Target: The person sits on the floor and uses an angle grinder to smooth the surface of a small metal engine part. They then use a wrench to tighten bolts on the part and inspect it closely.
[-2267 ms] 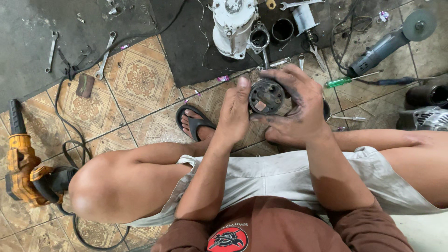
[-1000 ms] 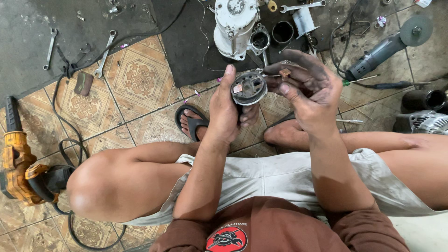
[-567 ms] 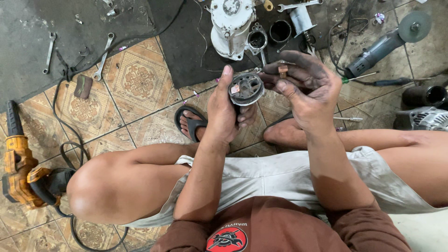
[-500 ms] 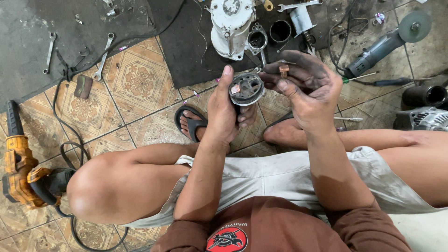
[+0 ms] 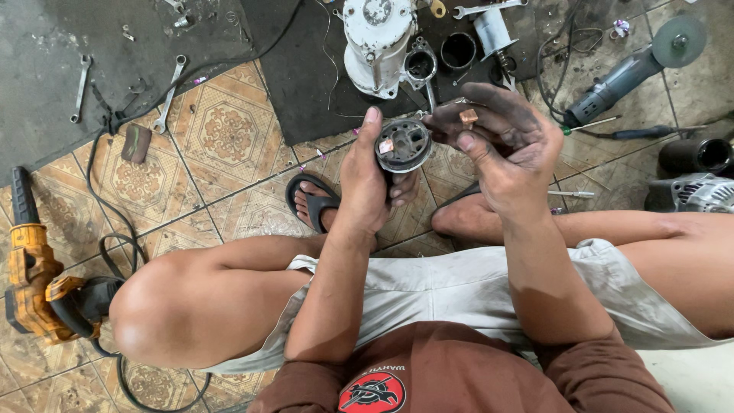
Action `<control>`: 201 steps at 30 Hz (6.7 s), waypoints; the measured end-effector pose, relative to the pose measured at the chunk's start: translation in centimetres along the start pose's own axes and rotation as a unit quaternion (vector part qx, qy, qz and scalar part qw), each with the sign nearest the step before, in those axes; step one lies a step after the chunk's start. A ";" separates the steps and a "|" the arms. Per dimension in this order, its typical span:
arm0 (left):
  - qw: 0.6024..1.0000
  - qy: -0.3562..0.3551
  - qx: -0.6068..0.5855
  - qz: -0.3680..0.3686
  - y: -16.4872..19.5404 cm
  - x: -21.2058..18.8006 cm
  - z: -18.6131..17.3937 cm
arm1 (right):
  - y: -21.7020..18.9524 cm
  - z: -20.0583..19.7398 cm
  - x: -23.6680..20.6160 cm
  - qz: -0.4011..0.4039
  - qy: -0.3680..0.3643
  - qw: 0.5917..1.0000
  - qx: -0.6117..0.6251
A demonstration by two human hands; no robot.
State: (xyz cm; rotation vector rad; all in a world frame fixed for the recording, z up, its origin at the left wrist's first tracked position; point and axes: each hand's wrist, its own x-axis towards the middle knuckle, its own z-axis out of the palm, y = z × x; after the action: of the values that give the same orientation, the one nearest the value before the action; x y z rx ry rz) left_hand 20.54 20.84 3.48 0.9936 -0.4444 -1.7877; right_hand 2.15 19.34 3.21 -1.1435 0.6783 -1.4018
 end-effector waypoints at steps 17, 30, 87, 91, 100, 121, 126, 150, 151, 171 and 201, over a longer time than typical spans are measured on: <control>0.999 -0.006 0.025 0.020 -0.3 -0.1 0.0 | 0.2 -0.5 -0.7 -0.062 -0.053 0.997 0.006; 0.999 -0.024 0.014 0.028 -0.2 -0.1 0.1 | 1.3 -0.9 -0.6 -0.126 -0.084 0.988 0.043; 0.999 -0.015 0.027 0.022 -0.5 0.3 0.0 | 0.2 -0.4 -0.1 -0.019 0.003 0.997 0.071; 0.999 -0.013 0.028 0.019 -0.4 0.1 0.2 | 0.0 -0.4 0.1 -0.003 0.004 0.996 0.084; 0.999 -0.005 0.026 0.018 -0.3 0.1 0.4 | -0.2 -0.3 0.1 0.001 0.005 0.996 0.092; 0.827 0.150 0.525 0.136 -7.1 9.4 -5.2 | 0.2 -1.6 0.9 -0.045 0.011 0.999 -0.007; 0.709 0.112 0.695 0.047 -13.6 13.4 -10.0 | -0.8 -2.0 0.7 -0.064 -0.006 0.998 -0.017; 0.931 -0.110 0.289 0.193 -8.9 12.7 -1.3 | 4.5 -9.7 4.5 0.094 0.058 0.949 -0.296; 0.936 -0.096 0.287 0.182 -9.1 12.7 -1.0 | 4.9 -9.9 4.6 0.113 0.046 0.950 -0.286; 0.966 -0.024 0.189 0.172 -5.6 11.3 -0.8 | 16.1 -35.2 6.6 0.385 0.387 0.632 -0.550; 0.956 -0.133 0.216 0.150 -6.5 10.7 3.7 | -2.8 -34.1 8.1 0.014 0.211 0.977 -0.022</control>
State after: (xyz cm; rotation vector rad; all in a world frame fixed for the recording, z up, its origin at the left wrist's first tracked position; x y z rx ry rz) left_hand 12.01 13.57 -3.29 0.9174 -1.1335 -1.5804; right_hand -28.96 5.02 -4.47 -0.8695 1.0253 -1.6309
